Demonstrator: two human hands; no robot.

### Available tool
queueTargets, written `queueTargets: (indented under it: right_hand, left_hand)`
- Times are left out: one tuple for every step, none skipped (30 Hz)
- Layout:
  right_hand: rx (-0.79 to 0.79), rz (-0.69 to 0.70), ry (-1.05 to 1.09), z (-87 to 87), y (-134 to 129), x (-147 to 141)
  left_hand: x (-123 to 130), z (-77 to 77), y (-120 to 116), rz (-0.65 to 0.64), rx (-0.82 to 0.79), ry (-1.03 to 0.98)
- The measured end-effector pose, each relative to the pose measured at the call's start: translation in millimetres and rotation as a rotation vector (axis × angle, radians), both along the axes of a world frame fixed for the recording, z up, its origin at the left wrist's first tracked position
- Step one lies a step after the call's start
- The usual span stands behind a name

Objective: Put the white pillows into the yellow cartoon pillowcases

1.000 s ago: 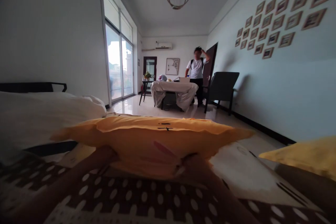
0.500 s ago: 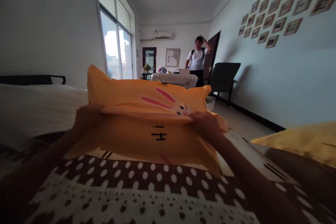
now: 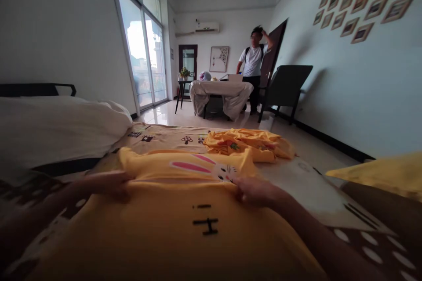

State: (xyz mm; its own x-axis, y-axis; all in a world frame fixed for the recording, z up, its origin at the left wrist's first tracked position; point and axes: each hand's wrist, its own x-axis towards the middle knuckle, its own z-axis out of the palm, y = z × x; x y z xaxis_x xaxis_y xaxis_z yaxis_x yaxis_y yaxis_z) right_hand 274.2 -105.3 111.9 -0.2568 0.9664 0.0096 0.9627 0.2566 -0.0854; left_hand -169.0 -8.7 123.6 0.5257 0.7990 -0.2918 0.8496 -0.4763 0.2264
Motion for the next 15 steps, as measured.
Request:
queueTargets:
  right_hand:
    - [-0.056, 0.024, 0.024, -6.0, 2, 4]
    - [-0.104, 0.041, 0.037, -7.1, 1, 8]
    - [-0.146, 0.058, 0.049, -3.7, 0, 13]
    - [-0.164, 0.073, 0.073, 3.2, -2, 17]
    - [-0.178, 0.081, 0.099, 12.1, -4, 19]
    - [-0.175, 0.081, 0.123, 21.6, -5, 18]
    - [-0.141, 0.076, 0.142, 30.1, -3, 14]
    - [-0.081, 0.069, 0.153, 36.2, 0, 6]
    - [-0.013, 0.068, 0.149, 39.1, 6, -4]
    - [0.042, 0.075, 0.126, 38.2, 13, -16]
    - [0.067, 0.091, 0.081, 33.4, 21, -29]
    - [0.064, 0.111, 0.026, 25.2, 30, -42]
    - [0.050, 0.122, -0.030, 14.4, 37, -53]
    - [0.046, 0.120, -0.073, 2.3, 44, -63]
    - [0.057, 0.102, -0.091, -10.0, 49, -69]
  left_hand:
    - [-2, -5.6, 5, -0.008, 0.012, -0.041]
    - [-4, -8.0, 8, -0.009, 0.051, -0.079]
    - [-4, -7.8, 9, -0.008, 0.094, -0.119]
    - [-1, -5.8, 8, -0.016, 0.126, -0.159]
    - [4, -2.9, 4, -0.030, 0.157, -0.198]
    - [13, -0.1, -2, -0.050, 0.205, -0.240]
    - [26, 1.7, -10, -0.086, 0.265, -0.276]
    - [42, 2.1, -19, -0.144, 0.334, -0.305]
    - [60, 0.8, -29, -0.221, 0.394, -0.322]
    - [80, -2.4, -38, -0.308, 0.426, -0.328]
    - [99, -7.3, -46, -0.401, 0.448, -0.343]
    - [117, -13.7, -53, -0.496, 0.447, -0.354]
    - [132, -21.1, -57, -0.581, 0.435, -0.365]
    - [144, -28.9, -60, -0.643, 0.421, -0.369]
    - [151, -36.4, -61, -0.680, 0.401, -0.367]
